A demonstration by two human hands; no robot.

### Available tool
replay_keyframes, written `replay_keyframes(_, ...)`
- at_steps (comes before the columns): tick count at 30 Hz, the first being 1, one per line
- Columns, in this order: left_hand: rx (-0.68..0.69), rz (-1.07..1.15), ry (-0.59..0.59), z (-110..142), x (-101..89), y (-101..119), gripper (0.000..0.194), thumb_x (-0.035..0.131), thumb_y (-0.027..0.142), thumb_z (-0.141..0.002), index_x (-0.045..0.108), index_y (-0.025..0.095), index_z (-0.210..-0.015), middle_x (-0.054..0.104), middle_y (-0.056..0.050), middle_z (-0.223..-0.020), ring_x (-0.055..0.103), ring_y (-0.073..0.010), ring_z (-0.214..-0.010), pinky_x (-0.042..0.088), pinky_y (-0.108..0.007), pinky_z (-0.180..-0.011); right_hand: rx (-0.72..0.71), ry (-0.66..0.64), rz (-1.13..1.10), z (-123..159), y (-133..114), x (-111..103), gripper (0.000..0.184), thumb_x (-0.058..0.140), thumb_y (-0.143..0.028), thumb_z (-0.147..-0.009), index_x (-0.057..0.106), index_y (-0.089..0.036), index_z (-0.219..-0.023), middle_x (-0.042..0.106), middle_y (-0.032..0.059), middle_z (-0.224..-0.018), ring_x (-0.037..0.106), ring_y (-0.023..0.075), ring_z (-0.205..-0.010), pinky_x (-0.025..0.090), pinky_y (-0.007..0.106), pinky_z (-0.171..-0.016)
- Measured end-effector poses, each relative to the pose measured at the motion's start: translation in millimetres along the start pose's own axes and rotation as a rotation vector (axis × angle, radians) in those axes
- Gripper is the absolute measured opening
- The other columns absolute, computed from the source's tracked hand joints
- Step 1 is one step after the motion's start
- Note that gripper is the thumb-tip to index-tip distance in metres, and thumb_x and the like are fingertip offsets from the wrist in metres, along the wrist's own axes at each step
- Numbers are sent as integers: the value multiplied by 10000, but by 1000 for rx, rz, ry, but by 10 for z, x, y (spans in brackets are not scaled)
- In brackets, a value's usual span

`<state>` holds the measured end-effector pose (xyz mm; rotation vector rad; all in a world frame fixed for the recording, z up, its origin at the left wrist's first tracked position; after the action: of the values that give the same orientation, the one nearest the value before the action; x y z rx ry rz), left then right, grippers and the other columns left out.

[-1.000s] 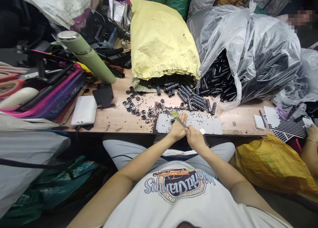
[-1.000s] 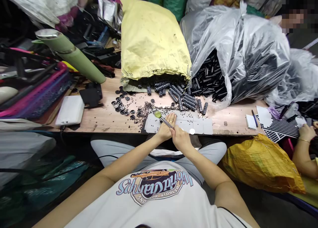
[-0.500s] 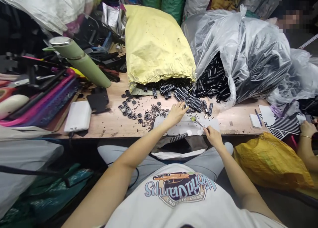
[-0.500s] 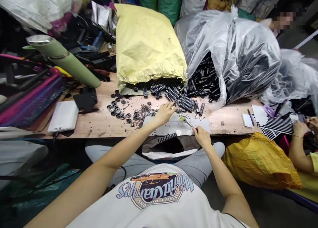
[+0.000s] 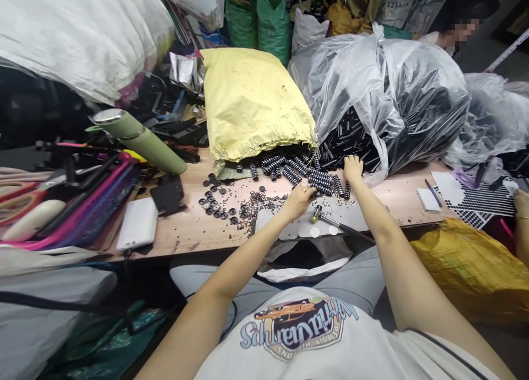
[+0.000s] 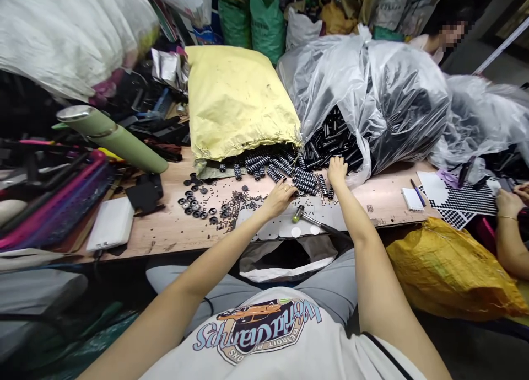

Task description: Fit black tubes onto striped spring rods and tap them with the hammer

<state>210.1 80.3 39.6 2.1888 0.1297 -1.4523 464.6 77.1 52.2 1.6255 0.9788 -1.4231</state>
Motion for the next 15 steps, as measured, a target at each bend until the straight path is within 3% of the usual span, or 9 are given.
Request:
replay_keyframes(2, -142, 156, 46, 128, -70, 70, 266, 468, 252, -939, 539, 166, -1180, 643, -99, -1063, 605, -220, -1003, 455, -427, -961, -47, -46, 13, -199, 0, 10, 340, 320, -68, -911, 556, -84, -1155, 539, 210, -1207, 404, 295, -1136, 310, 388, -886)
replay_keyframes(5, -358, 427, 112, 344, -152, 102, 284, 455, 319, -943, 528, 169, -1173, 646, -87, -1034, 624, -201, -905, 496, -317, -787, -131, -91, -11, -277, 6, 25, 357, 324, -40, -897, 584, -103, -1134, 557, 200, -1170, 449, 266, -1080, 330, 359, -857)
replay_keyframes(9, -648, 894, 195, 553, -187, 81, 267, 502, 430, -897, 535, 173, -962, 564, 11, -699, 530, -105, -517, 424, -225, -510, -224, -152, -30, -46, -32, 86, 299, 390, -90, -898, 621, -108, -1087, 579, 188, -1130, 504, 239, -1003, 358, 325, -830)
replay_keyframes(12, -782, 1176, 236, 618, -155, 96, 330, 577, 494, -825, 449, 191, -804, 489, 59, -607, 440, -62, -409, 363, -190, -418, -272, -165, -46, 151, -20, 119, 273, 420, -160, -914, 624, -116, -1089, 578, 173, -1166, 496, 245, -1066, 365, 327, -883)
replay_keyframes(13, -802, 1218, 242, 631, -140, 107, 358, 600, 508, -800, 427, 195, -782, 490, 62, -601, 439, -58, -404, 356, -184, -409, -231, -125, -61, 167, 31, 101, 301, 404, -187, -929, 595, -117, -1150, 554, 177, -1223, 472, 255, -1121, 360, 340, -916)
replay_keyframes(15, -816, 1241, 236, 660, -111, 132, 393, 628, 529, -764, 413, 200, -767, 496, 64, -592, 438, -58, -396, 342, -179, -393, 18, -8, -127, 102, 236, 20, 393, 355, -250, -959, 480, -106, -1302, 466, 203, -1343, 403, 283, -1232, 339, 388, -982)
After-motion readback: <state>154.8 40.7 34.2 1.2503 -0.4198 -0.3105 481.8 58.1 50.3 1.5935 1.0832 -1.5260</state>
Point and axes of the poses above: each hand's wrist, its own z-axis away from the middle knuckle, its own x-axis out of the palm, y = z × x, the point moved 2 cm from there along -z, towards the middle knuckle
